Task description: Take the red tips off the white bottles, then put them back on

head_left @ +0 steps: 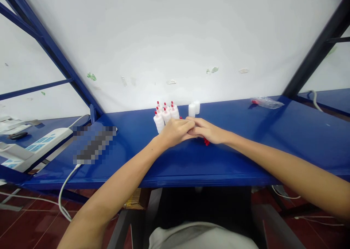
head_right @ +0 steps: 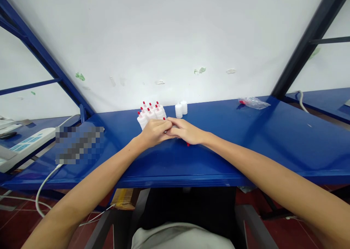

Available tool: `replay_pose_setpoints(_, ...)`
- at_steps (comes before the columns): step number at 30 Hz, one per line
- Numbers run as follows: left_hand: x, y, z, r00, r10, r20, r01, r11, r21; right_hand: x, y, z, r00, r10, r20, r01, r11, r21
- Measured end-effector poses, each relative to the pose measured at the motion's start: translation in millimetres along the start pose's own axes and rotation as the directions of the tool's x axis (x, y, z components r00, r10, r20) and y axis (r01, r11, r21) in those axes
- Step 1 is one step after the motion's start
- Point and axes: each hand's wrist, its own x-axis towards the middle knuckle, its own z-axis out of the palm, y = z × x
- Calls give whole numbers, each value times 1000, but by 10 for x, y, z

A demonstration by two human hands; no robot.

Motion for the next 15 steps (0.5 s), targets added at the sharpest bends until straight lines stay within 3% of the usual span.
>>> replay_pose_setpoints(3, 21, 14, -4, 999, 37, 2, -37, 997, 61, -2, -35, -14, 999, 36, 8, -36, 998, -59)
replay_pose_setpoints(10, 16, -46, -33, 996, 81, 47, -86, 990, 108, -8, -79, -11, 1000, -4, -3, 3, 980, -200)
replay_pose_setpoints(13, 11, -96, -67, 998, 27, 54, -30, 997, 67, -3, -42, -19, 999, -31, -35, 23, 973, -229)
replay_pose_setpoints(15, 21, -137, -112, 994, -93, 57, 90, 994, 58, 3, -2, -48, 993, -22, -114, -4, 974, -226)
